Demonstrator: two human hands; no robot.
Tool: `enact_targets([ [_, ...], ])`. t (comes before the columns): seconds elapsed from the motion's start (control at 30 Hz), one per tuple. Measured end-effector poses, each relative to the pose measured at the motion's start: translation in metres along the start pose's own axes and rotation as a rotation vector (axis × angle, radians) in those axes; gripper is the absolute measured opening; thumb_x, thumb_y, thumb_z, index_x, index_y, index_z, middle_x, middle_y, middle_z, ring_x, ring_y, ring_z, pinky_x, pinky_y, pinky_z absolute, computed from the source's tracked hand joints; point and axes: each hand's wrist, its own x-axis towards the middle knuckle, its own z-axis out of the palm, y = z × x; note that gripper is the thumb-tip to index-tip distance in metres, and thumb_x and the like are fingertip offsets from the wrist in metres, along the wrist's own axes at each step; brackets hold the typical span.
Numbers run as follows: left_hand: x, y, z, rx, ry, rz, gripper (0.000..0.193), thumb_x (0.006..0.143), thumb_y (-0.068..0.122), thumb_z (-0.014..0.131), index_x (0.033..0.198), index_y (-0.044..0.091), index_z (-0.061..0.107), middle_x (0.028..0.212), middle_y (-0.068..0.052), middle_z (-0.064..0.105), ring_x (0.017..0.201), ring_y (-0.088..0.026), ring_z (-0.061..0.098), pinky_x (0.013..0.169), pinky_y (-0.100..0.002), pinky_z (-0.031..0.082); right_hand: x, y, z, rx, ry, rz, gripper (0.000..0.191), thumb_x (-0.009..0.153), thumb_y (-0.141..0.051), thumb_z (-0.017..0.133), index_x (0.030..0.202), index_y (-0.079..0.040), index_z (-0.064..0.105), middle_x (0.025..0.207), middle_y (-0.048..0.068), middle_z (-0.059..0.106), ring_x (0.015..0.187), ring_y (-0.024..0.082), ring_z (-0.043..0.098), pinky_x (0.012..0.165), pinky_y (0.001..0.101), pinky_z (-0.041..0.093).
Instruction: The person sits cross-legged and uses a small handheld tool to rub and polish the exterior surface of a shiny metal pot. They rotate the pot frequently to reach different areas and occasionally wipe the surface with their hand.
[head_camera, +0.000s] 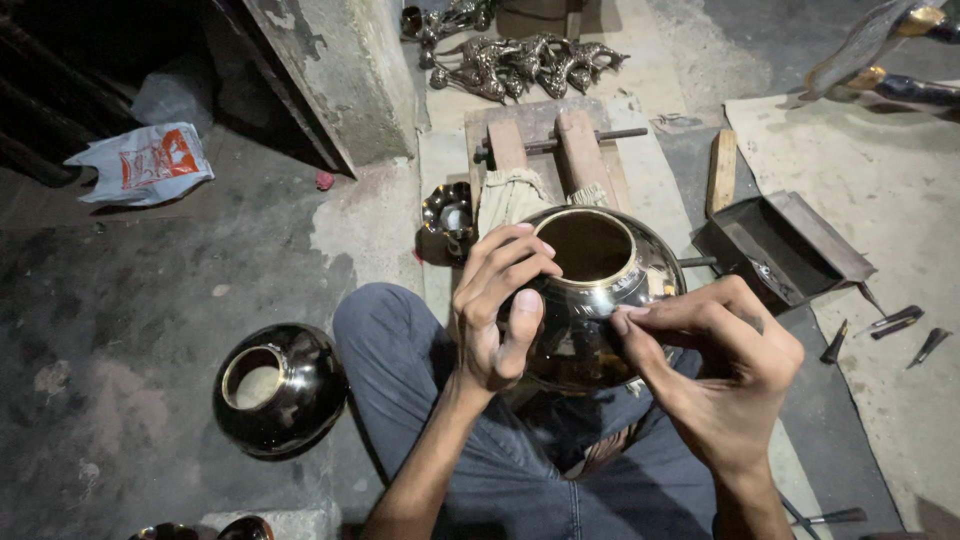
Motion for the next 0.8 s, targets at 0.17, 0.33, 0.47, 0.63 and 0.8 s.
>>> enact_targets([
  [0.17, -0.0009, -0.0002, 0.0025, -0.011, 0.015, -0.012, 0.036, 0.095, 0.026, 0.05, 0.108, 0.002, 0.072, 0.12, -0.014, 0.071, 0.131, -0.037, 0.062, 0.116, -0.048, 0.049, -0.0019, 0.0015, -0.0033, -0.036, -0.011, -0.027, 0.018, 0.078, 0.003, 0.084, 0.094, 0.003, 0.074, 0.093, 0.012, 0.07, 0.086, 0.016, 0.074, 0.078, 0.0257, 0.065],
  [0.33, 0.0002, -0.0013, 0.0021, -0.006, 0.013, -0.003, 0.038, 0.095, 0.028, 0.049, 0.108, 0.0, 0.072, 0.119, -0.015, 0.071, 0.131, -0.037, 0.061, 0.116, -0.049, 0.049, -0.0016, 0.0043, 0.0005, -0.008, 0.024, -0.014, 0.018, 0.081, 0.003, 0.084, 0.095, 0.002, 0.075, 0.094, 0.011, 0.07, 0.085, 0.015, 0.074, 0.077, 0.0254, 0.066],
  [0.47, -0.0011, -0.0003, 0.0024, -0.01, 0.011, -0.013, 0.038, 0.095, 0.028, 0.05, 0.107, 0.001, 0.073, 0.12, -0.015, 0.071, 0.131, -0.037, 0.061, 0.117, -0.048, 0.049, -0.003, 0.0051, -0.0036, -0.017, -0.004, -0.073, 0.018, 0.08, 0.002, 0.084, 0.095, 0.001, 0.074, 0.095, 0.011, 0.07, 0.087, 0.016, 0.075, 0.079, 0.0253, 0.066],
  [0.63, -0.0002, -0.0004, 0.0022, -0.004, 0.009, -0.012, 0.037, 0.095, 0.027, 0.05, 0.107, 0.001, 0.072, 0.12, -0.015, 0.071, 0.131, -0.037, 0.061, 0.116, -0.048, 0.049, -0.0042, 0.0058, -0.0048, -0.117, -0.013, -0.077, 0.019, 0.074, 0.003, 0.087, 0.09, 0.0, 0.076, 0.087, 0.009, 0.073, 0.081, 0.017, 0.073, 0.072, 0.0258, 0.06],
  [0.8, -0.0003, -0.0005, 0.0026, 0.01, 0.014, 0.0, 0.037, 0.094, 0.027, 0.05, 0.108, 0.001, 0.073, 0.119, -0.014, 0.07, 0.131, -0.038, 0.061, 0.116, -0.048, 0.049, -0.0067, 0.0074, 0.0005, -0.001, 0.047, -0.058, 0.019, 0.08, 0.002, 0.085, 0.094, -0.002, 0.074, 0.092, 0.01, 0.07, 0.085, 0.014, 0.074, 0.075, 0.0233, 0.064],
])
